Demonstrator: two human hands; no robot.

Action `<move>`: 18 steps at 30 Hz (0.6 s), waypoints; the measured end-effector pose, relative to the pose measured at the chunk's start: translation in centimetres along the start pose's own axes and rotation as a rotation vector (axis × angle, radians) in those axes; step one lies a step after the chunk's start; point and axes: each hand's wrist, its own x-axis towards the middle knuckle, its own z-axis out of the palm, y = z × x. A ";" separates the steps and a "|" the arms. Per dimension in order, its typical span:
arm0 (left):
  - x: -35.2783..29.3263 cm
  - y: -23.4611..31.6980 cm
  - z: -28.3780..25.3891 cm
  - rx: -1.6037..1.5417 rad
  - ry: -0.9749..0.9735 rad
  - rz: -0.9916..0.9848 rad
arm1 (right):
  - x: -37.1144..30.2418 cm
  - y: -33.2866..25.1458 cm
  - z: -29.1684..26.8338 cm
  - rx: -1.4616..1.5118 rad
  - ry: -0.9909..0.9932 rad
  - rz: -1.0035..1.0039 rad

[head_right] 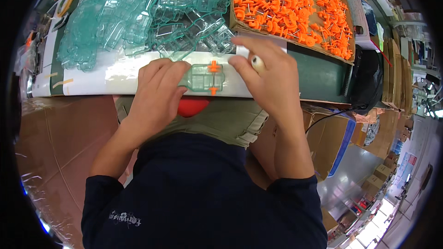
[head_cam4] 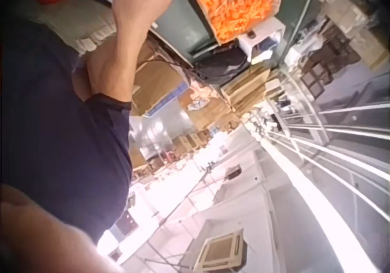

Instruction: The person assembles small plastic electronic components by inserting orange plastic pins into green plastic housings using a manual assembly tool.

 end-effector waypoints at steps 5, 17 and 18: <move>0.1 -0.6 -3.3 -0.148 -0.023 0.131 | 3.2 -2.3 0.8 -0.343 0.014 -0.297; 27.8 -19.2 -9.3 0.287 0.151 -0.345 | 2.6 -4.5 2.1 -0.552 -0.066 -0.342; 29.7 -20.5 -8.6 0.307 0.144 -0.329 | 2.1 -4.5 1.6 -0.527 -0.068 -0.312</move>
